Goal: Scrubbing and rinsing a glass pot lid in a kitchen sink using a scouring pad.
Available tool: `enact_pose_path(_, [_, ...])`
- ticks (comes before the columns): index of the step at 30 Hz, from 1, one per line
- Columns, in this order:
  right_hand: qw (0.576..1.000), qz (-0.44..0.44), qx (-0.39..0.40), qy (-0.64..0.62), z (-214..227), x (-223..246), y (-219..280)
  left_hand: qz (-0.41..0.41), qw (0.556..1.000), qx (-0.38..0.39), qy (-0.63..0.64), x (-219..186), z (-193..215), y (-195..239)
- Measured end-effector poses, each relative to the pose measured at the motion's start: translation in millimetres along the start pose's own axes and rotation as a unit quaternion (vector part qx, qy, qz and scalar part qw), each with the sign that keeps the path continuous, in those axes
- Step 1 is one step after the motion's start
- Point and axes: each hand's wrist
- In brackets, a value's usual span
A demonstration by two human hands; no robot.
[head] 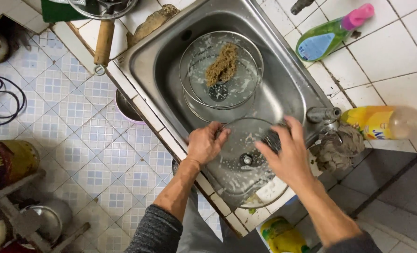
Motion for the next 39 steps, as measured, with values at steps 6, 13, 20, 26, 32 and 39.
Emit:
enact_pose_path(6, [0.984, 0.091, 0.105, 0.115, -35.3, -52.5, 96.7, -0.028, 0.999, 0.008, -0.025, -0.4, -0.9, 1.3])
enact_pose_path(13, [0.989, 0.101, -0.066, 0.082, -49.1, -36.4, 61.4, 0.0, 0.999, -0.033, -0.026, 4.3, -12.8, -0.3])
enact_pose_path(20, [0.976, 0.102, 0.005, 0.19, -30.7, -48.4, 64.0, -0.004, 0.999, -0.038, -0.033, 9.4, -19.4, 1.9])
enact_pose_path(26, [0.991, 0.063, 0.068, 0.092, -72.4, -7.5, 98.9, -0.006, 0.998, -0.048, -0.036, 7.8, -13.3, 3.5])
enact_pose_path(32, [0.997, 0.055, -0.037, 0.037, -72.1, -31.4, 69.6, -0.007, 0.998, -0.058, -0.038, 8.8, -19.5, 2.1])
enact_pose_path(39, [0.994, 0.108, 0.035, 0.002, -52.5, -31.9, 62.8, -0.052, 0.995, -0.081, -0.041, 6.0, -15.3, 4.5])
Point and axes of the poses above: each hand's wrist, its own y-axis away from the middle knuckle, its own z-axis out of the back of the hand, x = y × z, and after that the axes turned 14 degrees about -y, right-handed
